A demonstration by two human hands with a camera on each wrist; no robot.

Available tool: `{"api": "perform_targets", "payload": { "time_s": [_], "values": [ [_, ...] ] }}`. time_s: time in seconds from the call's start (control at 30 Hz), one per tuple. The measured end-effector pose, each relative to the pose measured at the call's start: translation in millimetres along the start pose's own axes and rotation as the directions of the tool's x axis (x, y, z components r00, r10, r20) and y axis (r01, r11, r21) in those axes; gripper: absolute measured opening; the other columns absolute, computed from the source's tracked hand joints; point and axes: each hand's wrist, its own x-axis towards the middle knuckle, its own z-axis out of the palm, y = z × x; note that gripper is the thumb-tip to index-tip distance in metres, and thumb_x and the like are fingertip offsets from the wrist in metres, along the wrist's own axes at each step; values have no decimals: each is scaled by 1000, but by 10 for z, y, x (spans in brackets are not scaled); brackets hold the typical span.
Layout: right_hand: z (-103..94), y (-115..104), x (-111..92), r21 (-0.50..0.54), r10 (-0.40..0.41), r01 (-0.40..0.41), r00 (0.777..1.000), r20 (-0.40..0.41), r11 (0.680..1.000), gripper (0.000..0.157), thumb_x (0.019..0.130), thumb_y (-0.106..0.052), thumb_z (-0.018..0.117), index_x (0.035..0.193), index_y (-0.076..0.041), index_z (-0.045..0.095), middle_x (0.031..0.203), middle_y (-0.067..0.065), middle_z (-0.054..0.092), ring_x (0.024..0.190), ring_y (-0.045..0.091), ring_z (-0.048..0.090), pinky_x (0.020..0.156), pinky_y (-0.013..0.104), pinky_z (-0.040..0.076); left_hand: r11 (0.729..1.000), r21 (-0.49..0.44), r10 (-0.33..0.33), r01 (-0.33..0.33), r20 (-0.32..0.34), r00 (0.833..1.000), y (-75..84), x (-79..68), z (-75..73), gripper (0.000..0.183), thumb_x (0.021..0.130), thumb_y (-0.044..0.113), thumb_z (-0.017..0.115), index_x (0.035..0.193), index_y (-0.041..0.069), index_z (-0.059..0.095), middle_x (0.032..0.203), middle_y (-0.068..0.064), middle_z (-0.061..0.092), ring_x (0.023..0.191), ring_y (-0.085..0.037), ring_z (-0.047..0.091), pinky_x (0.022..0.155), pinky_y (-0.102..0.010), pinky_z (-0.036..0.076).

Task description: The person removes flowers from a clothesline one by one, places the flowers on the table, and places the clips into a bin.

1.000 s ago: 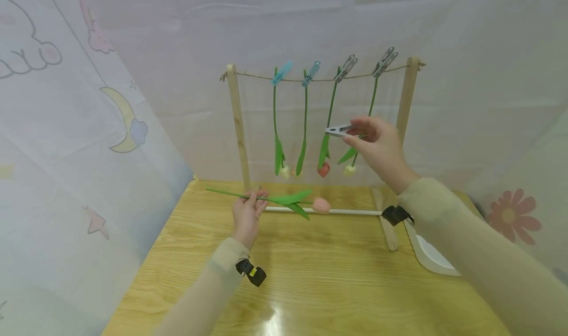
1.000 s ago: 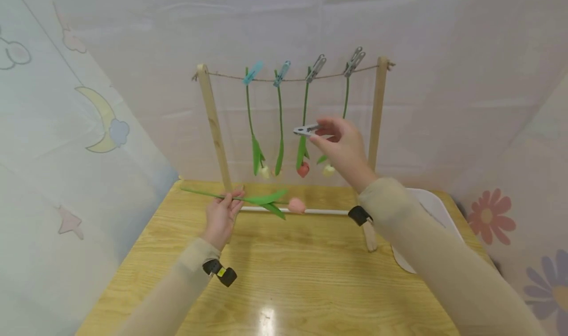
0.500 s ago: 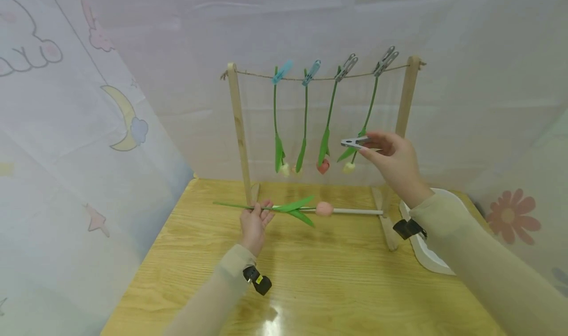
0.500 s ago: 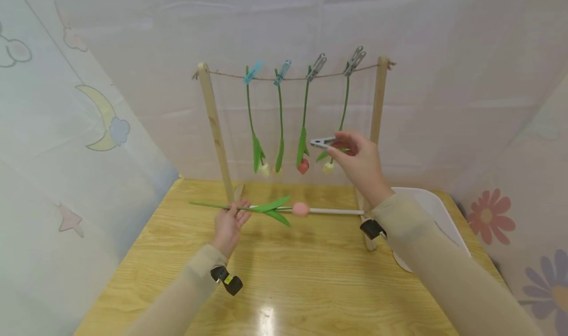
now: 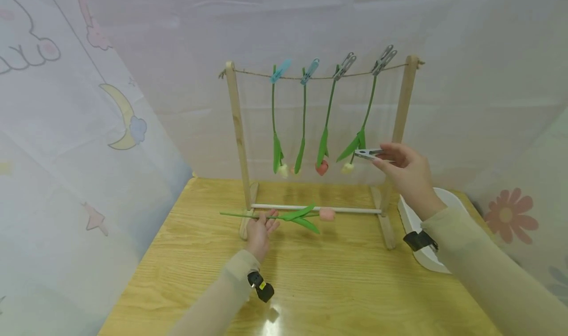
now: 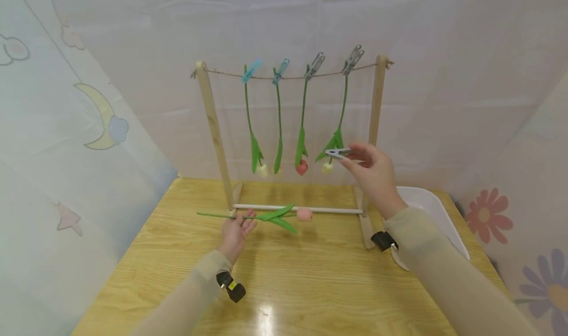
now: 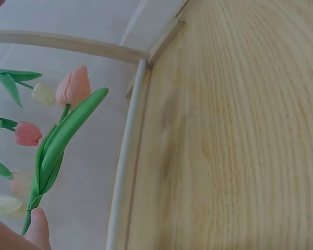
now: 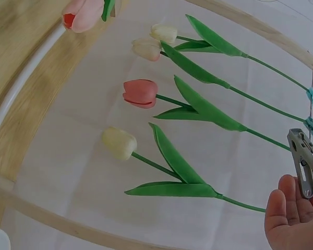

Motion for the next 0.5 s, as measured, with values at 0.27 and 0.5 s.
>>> {"api": "perform_targets", "payload": {
  "time_s": [0.27, 0.5],
  "values": [
    [-108, 101, -91, -46, 11, -12, 1000, -10, 999, 44, 93, -16, 69, 127, 7, 55, 97, -22, 62, 91, -2, 58, 77, 8, 47, 1000, 15, -18, 18, -5, 1000, -93, -17, -12, 40, 108, 12, 25, 137, -16, 26, 142, -32, 40, 131, -37, 44, 102, -38, 45],
    [-163, 218, -158, -21, 18, -18, 1000, -21, 1000, 36, 92, -13, 69, 124, 2, 59, 97, -19, 64, 90, -2, 59, 75, 7, 49, 993, 106, -39, 41, -23, 999, -165, -20, -13, 30, 108, 13, 30, 92, -6, 47, 140, -27, 46, 123, -36, 52, 106, -48, 39]
  ]
}}
